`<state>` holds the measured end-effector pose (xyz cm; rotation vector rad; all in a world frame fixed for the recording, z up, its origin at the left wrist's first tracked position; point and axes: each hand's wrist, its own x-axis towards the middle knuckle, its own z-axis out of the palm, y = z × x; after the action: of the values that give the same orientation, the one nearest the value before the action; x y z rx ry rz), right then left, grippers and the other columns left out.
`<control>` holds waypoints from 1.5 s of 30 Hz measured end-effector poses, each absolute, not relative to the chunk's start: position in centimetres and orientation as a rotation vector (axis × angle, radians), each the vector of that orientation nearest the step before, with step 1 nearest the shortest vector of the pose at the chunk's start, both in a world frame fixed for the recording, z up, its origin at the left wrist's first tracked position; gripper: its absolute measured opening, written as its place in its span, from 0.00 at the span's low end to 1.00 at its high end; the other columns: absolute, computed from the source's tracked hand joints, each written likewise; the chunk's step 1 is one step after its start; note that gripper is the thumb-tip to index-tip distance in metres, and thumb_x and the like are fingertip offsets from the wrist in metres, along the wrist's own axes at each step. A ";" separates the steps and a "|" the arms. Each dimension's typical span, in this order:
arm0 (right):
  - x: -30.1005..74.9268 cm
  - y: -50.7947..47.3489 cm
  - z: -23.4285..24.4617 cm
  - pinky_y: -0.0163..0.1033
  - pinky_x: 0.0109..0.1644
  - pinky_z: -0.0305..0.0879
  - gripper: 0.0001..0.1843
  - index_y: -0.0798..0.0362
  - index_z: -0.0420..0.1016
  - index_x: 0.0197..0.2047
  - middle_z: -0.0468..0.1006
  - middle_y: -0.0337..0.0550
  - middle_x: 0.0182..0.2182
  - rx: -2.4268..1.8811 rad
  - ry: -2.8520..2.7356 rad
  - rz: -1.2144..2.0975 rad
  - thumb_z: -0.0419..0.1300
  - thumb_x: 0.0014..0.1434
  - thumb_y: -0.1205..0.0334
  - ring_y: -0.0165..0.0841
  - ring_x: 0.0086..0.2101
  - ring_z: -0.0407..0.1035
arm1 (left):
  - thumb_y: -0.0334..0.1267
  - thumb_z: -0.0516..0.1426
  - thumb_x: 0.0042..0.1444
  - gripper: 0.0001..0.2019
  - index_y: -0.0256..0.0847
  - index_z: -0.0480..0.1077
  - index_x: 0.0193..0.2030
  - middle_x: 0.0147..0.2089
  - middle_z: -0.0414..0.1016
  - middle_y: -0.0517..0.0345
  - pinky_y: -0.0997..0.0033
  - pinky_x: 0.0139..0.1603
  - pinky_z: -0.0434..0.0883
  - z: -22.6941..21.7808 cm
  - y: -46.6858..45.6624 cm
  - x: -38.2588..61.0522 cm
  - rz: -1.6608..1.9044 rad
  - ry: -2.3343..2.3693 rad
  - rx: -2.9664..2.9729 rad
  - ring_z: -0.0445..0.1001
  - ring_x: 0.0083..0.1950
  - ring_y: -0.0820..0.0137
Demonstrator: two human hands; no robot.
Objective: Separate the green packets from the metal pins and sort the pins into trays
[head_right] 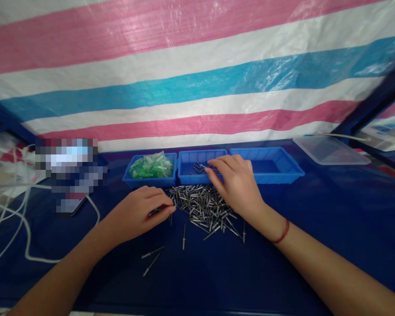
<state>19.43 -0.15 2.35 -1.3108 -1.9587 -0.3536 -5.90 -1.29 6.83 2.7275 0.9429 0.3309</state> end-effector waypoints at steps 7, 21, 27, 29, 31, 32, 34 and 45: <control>16.4 -3.9 2.6 0.42 0.40 0.57 0.05 0.53 0.73 0.39 0.76 0.45 0.35 -0.836 -2.378 0.027 0.57 0.61 0.63 0.35 0.36 0.66 | 0.53 0.61 0.51 0.15 0.43 0.70 0.32 0.30 0.74 0.64 0.74 0.27 0.57 10.1 -3.5 -8.7 -0.282 1.211 2.420 0.72 0.31 0.70; 15.2 -5.6 1.9 0.42 0.40 0.51 0.08 0.53 0.71 0.36 0.74 0.41 0.33 -0.725 -2.779 0.158 0.52 0.65 0.64 0.34 0.37 0.61 | 0.36 0.56 0.60 0.05 0.38 0.71 0.37 0.39 0.77 0.52 0.64 0.35 0.71 7.8 -4.9 -6.4 -0.550 1.308 2.474 0.78 0.37 0.59; 15.1 -5.3 1.6 0.42 0.38 0.50 0.07 0.53 0.73 0.36 0.74 0.41 0.30 -0.799 -2.662 0.012 0.54 0.64 0.64 0.35 0.36 0.61 | 0.35 0.51 0.64 0.07 0.37 0.69 0.43 0.43 0.75 0.51 0.66 0.36 0.73 5.2 -4.6 -3.9 -0.364 1.289 2.638 0.77 0.39 0.62; 15.2 -5.3 1.7 0.42 0.39 0.51 0.08 0.54 0.74 0.37 0.74 0.42 0.30 -0.823 -2.616 0.016 0.53 0.64 0.64 0.35 0.35 0.61 | 0.36 0.52 0.64 0.07 0.37 0.68 0.44 0.42 0.75 0.52 0.67 0.37 0.72 5.7 -4.4 -4.0 -0.327 1.316 2.641 0.77 0.40 0.62; 15.3 -5.3 1.8 0.42 0.39 0.52 0.10 0.54 0.74 0.38 0.74 0.43 0.31 -0.833 -2.573 0.036 0.52 0.65 0.64 0.35 0.36 0.62 | 0.40 0.54 0.63 0.10 0.38 0.68 0.47 0.43 0.75 0.52 0.68 0.38 0.71 6.9 -3.9 -5.3 -0.256 1.369 2.617 0.77 0.41 0.62; 15.3 -5.3 1.9 0.41 0.39 0.53 0.10 0.55 0.74 0.38 0.74 0.44 0.31 -0.833 -2.555 0.046 0.52 0.65 0.64 0.35 0.36 0.63 | 0.40 0.53 0.63 0.10 0.39 0.68 0.48 0.43 0.75 0.53 0.68 0.39 0.70 7.6 -3.6 -6.2 -0.207 1.398 2.597 0.76 0.41 0.63; 15.3 -5.3 2.0 0.41 0.39 0.54 0.11 0.55 0.74 0.38 0.74 0.44 0.31 -0.827 -2.534 0.060 0.51 0.65 0.64 0.34 0.36 0.63 | 0.42 0.51 0.64 0.10 0.42 0.71 0.42 0.39 0.76 0.57 0.70 0.39 0.68 8.7 -3.0 -8.4 -0.143 1.445 2.518 0.76 0.41 0.65; 15.3 -5.4 1.5 0.42 0.42 0.56 0.09 0.54 0.74 0.40 0.75 0.44 0.31 -0.806 -2.559 0.135 0.53 0.64 0.63 0.35 0.36 0.64 | 0.36 0.53 0.57 0.08 0.42 0.73 0.33 0.34 0.76 0.56 0.72 0.33 0.62 7.5 -2.7 -9.8 -0.320 1.472 2.332 0.74 0.35 0.67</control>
<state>15.30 -5.44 1.52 -0.8058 -2.5593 0.1349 -9.84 -2.70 7.47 2.3325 1.4721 -0.3199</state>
